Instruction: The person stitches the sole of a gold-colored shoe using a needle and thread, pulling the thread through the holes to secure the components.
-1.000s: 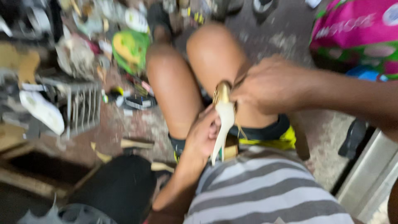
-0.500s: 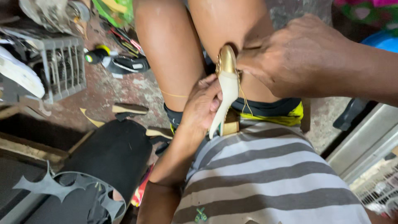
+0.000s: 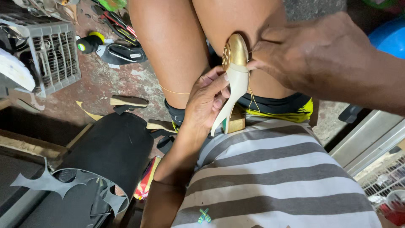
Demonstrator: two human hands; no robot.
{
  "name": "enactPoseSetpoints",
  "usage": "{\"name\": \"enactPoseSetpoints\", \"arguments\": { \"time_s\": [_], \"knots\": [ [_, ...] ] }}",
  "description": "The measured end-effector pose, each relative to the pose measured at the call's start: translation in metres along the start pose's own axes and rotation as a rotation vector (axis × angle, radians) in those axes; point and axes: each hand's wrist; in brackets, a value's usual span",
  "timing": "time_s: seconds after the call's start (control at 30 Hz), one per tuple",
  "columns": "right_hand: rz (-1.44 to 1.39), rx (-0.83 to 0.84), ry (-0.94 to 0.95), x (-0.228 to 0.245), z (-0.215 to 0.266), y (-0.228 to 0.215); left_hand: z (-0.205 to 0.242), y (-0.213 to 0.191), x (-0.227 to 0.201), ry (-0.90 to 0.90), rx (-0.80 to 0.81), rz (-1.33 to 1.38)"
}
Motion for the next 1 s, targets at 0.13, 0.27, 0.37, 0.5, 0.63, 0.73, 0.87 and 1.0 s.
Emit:
{"name": "enactPoseSetpoints", "arguments": {
  "time_s": [0.13, 0.27, 0.37, 0.5, 0.63, 0.73, 0.87, 1.0],
  "knots": [
    [0.07, -0.244, 0.018, 0.002, -0.003, 0.01, 0.0, 0.001, -0.002, -0.015, 0.003, 0.027],
    [0.132, -0.16, 0.106, -0.003, -0.003, 0.008, 0.0, 0.0, -0.001, -0.013, 0.022, 0.002],
    [0.215, -0.144, 0.102, -0.003, -0.003, 0.005, -0.001, 0.0, -0.001, -0.018, 0.026, -0.004],
    [0.128, -0.291, 0.084, 0.0, -0.005, 0.004, 0.001, 0.001, -0.004, -0.011, 0.062, 0.039],
    [0.11, -0.192, 0.063, -0.002, -0.006, 0.001, 0.01, 0.014, -0.01, 0.031, 0.07, 0.046],
    [0.081, -0.272, 0.045, 0.001, -0.009, -0.001, 0.033, 0.039, -0.021, 0.036, -0.023, -0.145],
    [0.033, -0.324, 0.021, 0.003, -0.004, -0.011, 0.053, 0.079, -0.041, 0.547, -0.219, -1.182],
    [-0.044, -0.257, -0.027, 0.004, -0.009, -0.016, 0.036, 0.087, -0.063, 0.745, -0.123, -1.78]
  ]
}}
Point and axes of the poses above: each hand's wrist, its own z-axis away from the middle knuckle, its own y-axis out of the palm, x = y × z, and after that the axes turned 12 degrees about x, right-handed
